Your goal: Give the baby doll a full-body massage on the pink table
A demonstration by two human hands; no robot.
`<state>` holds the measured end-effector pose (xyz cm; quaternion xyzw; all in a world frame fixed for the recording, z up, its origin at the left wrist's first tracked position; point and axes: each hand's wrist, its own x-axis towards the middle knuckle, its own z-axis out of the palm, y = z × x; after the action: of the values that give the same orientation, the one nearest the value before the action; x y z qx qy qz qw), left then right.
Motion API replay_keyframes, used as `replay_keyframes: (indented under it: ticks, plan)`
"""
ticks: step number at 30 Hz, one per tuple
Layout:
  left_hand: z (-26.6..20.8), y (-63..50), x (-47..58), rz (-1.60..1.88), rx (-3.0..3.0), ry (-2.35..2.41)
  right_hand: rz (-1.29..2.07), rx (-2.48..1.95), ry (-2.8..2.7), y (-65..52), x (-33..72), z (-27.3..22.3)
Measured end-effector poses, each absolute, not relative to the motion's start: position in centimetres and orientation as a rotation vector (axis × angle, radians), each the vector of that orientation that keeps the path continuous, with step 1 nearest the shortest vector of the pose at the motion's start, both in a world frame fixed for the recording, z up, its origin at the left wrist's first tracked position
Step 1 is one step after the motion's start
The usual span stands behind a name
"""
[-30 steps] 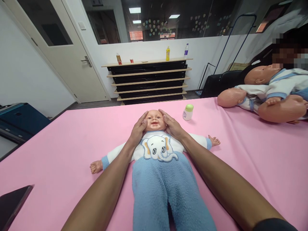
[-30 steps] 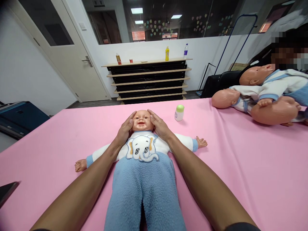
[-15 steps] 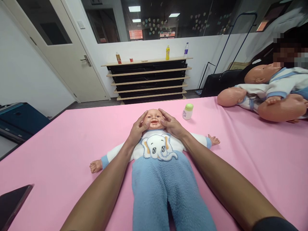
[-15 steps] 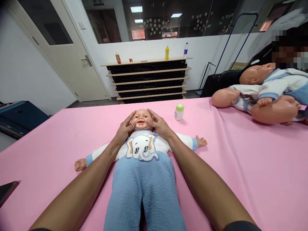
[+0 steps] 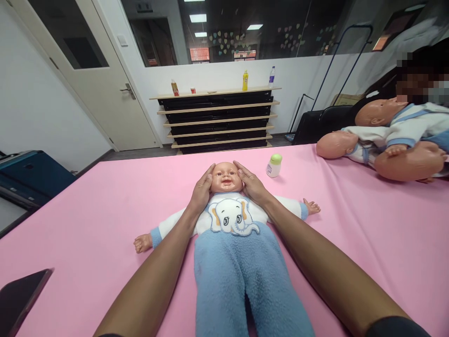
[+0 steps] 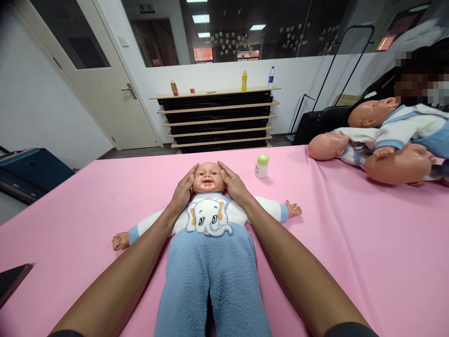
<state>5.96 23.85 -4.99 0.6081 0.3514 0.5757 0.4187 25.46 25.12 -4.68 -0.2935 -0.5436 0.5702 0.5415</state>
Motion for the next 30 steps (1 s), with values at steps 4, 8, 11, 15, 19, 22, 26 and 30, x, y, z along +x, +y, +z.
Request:
replay_keyframes:
  ticks: [4, 8, 11, 15, 19, 22, 26, 30]
  plan:
    - [-5.5, 24.2, 5.9, 1.519, 1.574, 1.022, 1.138, -0.797, -1.359, 25.5, 25.3, -4.9]
    - [-6.1, 24.4, 5.5, 1.542, 1.592, 1.17, 1.017, -0.887, -1.334, 26.0, 24.9, -5.3]
    - [-6.2, 24.3, 5.2, 1.565, 1.627, 1.287, 0.92, -1.014, -1.328, 26.0, 24.7, -5.4]
    - [-4.9, 23.3, 5.5, 1.575, 1.74, 1.504, 0.753, -1.138, -1.337, 24.3, 24.8, -3.8]
    - [-2.3, 20.7, 5.2, 1.565, 1.829, 1.571, 0.603, -1.238, -1.394, 21.1, 25.3, -0.9]
    - [-0.8, 17.1, 2.9, 1.443, 2.007, 1.595, 0.562, -1.245, -1.494, 18.4, 27.0, 0.7]
    - [0.0, 10.7, -3.0, 0.954, 2.36, 1.699, 0.516, -1.401, -1.922, 14.9, 32.2, 1.0]
    - [0.0, 5.2, -8.3, 0.583, 2.349, 1.752, 0.438, -1.566, -2.262, 11.8, 37.3, 0.7]
